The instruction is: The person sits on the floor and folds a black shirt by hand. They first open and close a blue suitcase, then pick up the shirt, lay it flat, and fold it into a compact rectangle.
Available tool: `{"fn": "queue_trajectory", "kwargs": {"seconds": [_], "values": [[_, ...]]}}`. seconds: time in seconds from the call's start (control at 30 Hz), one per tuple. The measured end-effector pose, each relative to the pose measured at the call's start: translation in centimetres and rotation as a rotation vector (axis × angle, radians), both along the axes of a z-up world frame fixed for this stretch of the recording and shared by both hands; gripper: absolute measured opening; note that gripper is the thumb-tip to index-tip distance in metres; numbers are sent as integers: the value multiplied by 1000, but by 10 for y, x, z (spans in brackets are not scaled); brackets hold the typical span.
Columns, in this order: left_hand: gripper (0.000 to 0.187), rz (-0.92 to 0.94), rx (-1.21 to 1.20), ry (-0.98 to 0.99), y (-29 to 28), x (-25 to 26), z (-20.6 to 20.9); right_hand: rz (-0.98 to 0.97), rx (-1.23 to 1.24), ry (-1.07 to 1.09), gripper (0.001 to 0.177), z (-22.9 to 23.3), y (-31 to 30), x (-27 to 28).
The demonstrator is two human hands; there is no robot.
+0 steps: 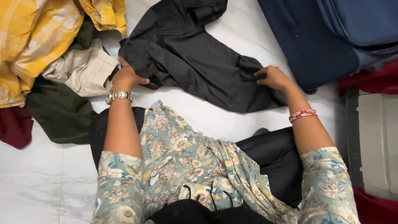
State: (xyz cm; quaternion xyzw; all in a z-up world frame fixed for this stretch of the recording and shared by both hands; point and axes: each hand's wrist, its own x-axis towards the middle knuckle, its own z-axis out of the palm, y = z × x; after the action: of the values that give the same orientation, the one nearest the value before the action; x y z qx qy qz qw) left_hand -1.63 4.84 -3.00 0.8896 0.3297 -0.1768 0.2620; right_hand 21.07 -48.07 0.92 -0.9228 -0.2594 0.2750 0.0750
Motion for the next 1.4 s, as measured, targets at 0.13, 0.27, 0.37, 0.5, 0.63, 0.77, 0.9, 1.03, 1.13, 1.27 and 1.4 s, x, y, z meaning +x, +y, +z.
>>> {"fn": "queue_trajectory", "kwargs": {"seconds": [0.13, 0.27, 0.37, 0.5, 0.63, 0.77, 0.9, 1.03, 1.13, 1.27, 1.4], "values": [[132, 148, -68, 23, 5, 14, -31, -138, 191, 200, 36, 78, 9, -23], [78, 175, -11, -247, 20, 8, -13, -3, 297, 262, 32, 129, 5, -33], [49, 345, 77, -542, 29, 1, 16, -246, 698, 138, 31, 138, -4, -20], [78, 300, 262, -1034, 29, 2, 28, -168, 573, -594, 66, 107, 0, -2], [110, 183, 113, -890, 8, 20, 9, -59, 40, -621, 74, 59, 14, -10], [94, 96, 35, -282, 10, 15, -4, -146, -230, -168, 45, 35, 4, -10], [68, -105, 25, 219, 14, 14, -17, 17, -160, 297, 38, 24, -3, -16], [85, -26, 121, 215, -10, 26, -59, 181, -221, 533, 55, 7, 24, -52], [53, 41, 413, -144, -32, 31, -93, 306, -381, 250, 75, -3, 45, -70], [44, 93, 284, -205, -28, 27, -103, 226, -252, 122, 74, -17, 44, -67], [31, 181, 226, -271, -15, 25, -66, 359, -284, -39, 58, -30, 31, -59]]}}
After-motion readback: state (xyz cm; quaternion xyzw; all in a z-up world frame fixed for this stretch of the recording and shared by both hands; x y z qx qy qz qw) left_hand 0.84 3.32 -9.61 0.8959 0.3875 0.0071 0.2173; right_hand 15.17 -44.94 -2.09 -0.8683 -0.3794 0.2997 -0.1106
